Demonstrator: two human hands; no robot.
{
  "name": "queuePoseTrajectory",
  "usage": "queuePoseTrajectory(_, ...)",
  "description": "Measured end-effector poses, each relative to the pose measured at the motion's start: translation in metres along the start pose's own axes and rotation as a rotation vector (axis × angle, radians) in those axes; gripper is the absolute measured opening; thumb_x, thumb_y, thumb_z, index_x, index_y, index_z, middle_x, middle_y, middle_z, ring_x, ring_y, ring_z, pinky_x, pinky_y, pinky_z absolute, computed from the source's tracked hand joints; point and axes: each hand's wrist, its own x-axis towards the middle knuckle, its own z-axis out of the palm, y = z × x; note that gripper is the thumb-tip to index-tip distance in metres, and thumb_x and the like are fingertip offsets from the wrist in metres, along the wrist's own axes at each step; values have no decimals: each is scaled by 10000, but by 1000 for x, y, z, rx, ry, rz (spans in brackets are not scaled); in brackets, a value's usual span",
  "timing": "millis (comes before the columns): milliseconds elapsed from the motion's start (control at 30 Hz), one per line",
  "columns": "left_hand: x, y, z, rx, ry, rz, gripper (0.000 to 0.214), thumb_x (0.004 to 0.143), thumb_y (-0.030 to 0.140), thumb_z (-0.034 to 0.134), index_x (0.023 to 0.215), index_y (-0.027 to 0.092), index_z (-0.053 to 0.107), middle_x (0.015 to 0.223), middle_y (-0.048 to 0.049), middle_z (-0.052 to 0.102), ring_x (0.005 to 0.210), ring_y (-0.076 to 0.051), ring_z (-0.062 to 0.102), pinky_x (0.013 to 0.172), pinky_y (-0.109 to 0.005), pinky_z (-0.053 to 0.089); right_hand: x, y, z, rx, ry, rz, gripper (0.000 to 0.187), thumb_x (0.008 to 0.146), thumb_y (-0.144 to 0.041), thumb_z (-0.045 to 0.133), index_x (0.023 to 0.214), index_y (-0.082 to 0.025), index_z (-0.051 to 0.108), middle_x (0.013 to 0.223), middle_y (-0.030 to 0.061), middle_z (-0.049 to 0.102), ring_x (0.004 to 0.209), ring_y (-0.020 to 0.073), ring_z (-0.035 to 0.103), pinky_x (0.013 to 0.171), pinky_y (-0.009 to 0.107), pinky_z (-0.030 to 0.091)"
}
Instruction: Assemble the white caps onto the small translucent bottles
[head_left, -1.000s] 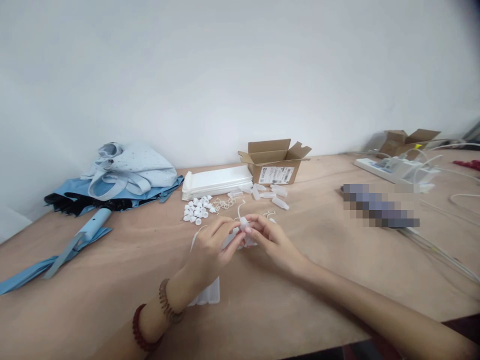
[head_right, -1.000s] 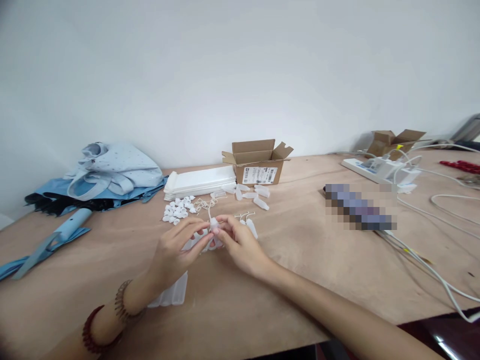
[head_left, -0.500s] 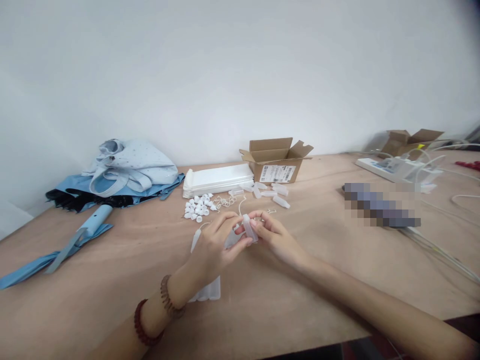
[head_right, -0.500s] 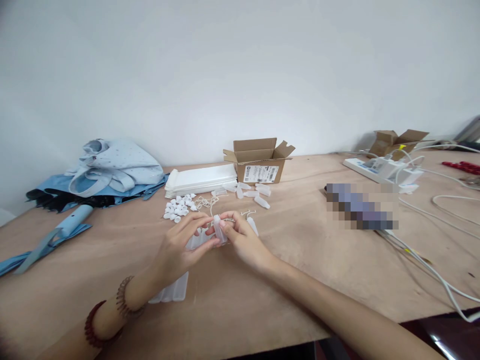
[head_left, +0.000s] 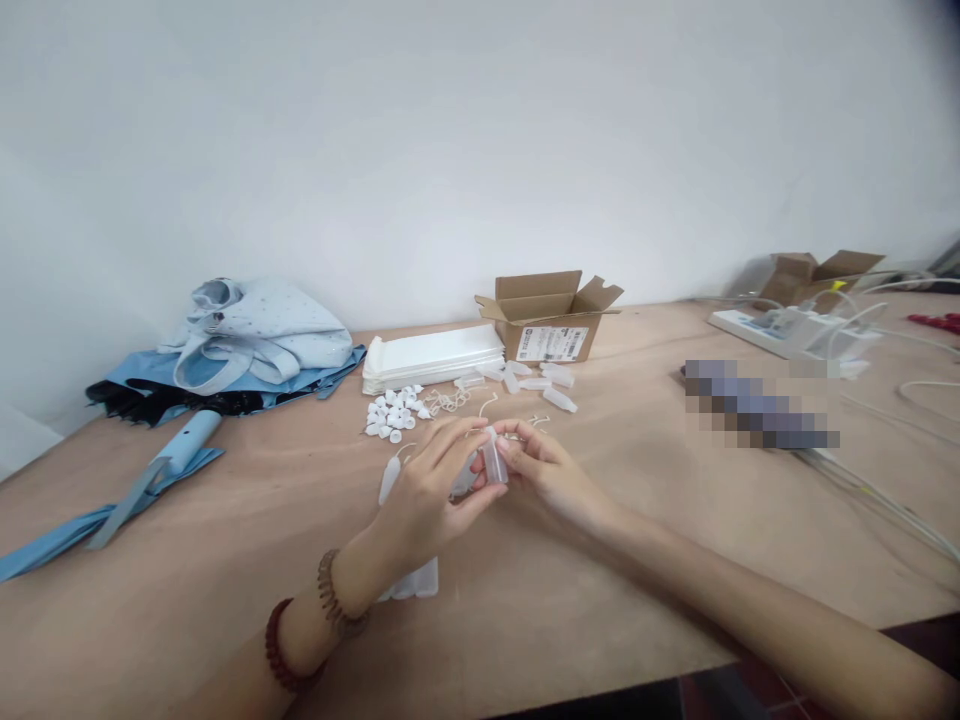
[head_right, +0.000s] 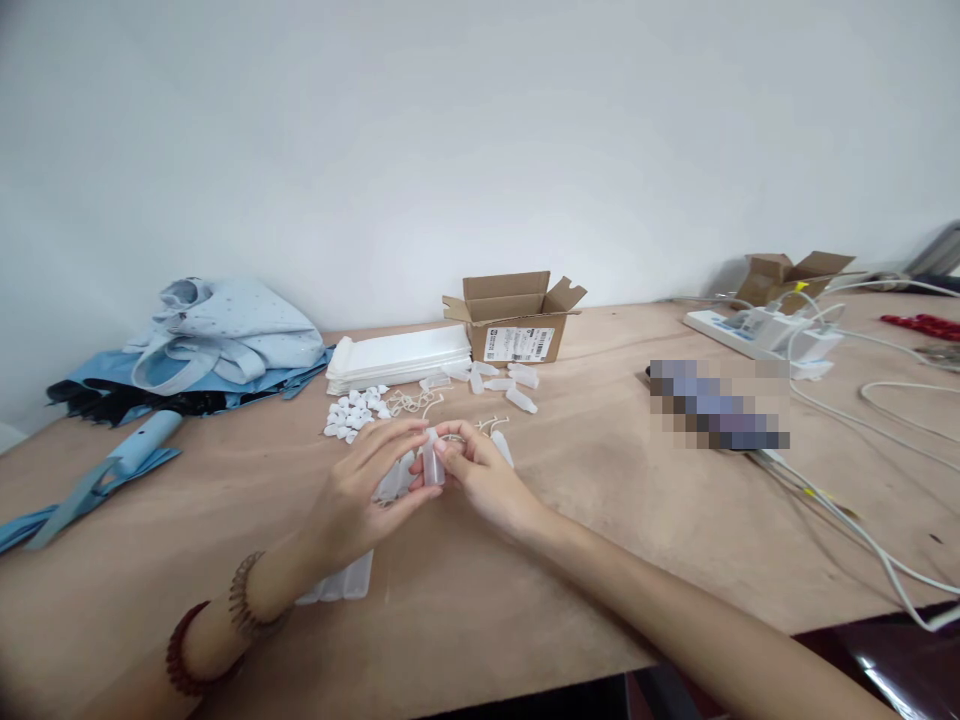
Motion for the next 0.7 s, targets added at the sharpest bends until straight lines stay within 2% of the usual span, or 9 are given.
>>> queuePoseTrajectory(100, 1, 0, -1, -36, -9, 20, 427, 789, 210, 665, 1187, 200, 508, 1178, -115, 598, 1149, -265, 526, 982, -471, 425, 0, 1, -1, -28, -9, -9, 390, 781, -499, 642, 970, -203, 474, 797, 16, 678, 710, 169, 674, 725, 337, 512)
queuePoseTrajectory(200, 0, 1, -7, -55, -49, -75, 464, 761, 244, 690, 1182, 217, 496, 1136, -99, 610, 1092, -258, 551, 920, -443, 463, 0, 0, -1, -101, -13, -16, 370, 791, -495, 629, 945, -188, 493, 700, -1, 657, 606, 145, 649, 614, 291, 516)
queuePoseTrajectory(300, -3, 5, -19, -56, -124, -196, 499, 722, 286, 720, 1159, 230, 485, 1114, -84, 606, 1033, -247, 572, 848, -402, 497, -1, -4, 2, -184, -68, 59, 369, 801, -500, 609, 916, -166, 503, 604, -15, 622, 490, 134, 623, 446, 224, 468)
queuePoseTrajectory(400, -11, 13, -32, -43, -178, -176, 497, 706, 286, 720, 1140, 232, 485, 1084, -71, 611, 1012, -242, 581, 842, -387, 498, -5, -7, 6, -247, -149, 149, 345, 814, -488, 590, 828, -150, 519, 600, -6, 620, 448, 121, 616, 368, 179, 412)
queuePoseTrajectory(533, -26, 24, -43, -33, -256, -117, 487, 686, 267, 722, 1118, 245, 499, 1026, -48, 621, 940, -235, 607, 780, -349, 517, -13, -5, 11, -394, -258, 191, 323, 860, -409, 548, 679, -143, 523, 567, -9, 605, 387, 74, 553, 348, 154, 363)
queuePoseTrajectory(700, -48, 25, -43, -41, -328, -201, 450, 664, 207, 714, 1069, 265, 526, 1034, -34, 619, 955, -238, 604, 784, -356, 520, -17, 2, 11, -540, -392, 199, 316, 882, -304, 509, 610, -145, 533, 523, -33, 583, 356, 43, 486, 389, 147, 382)
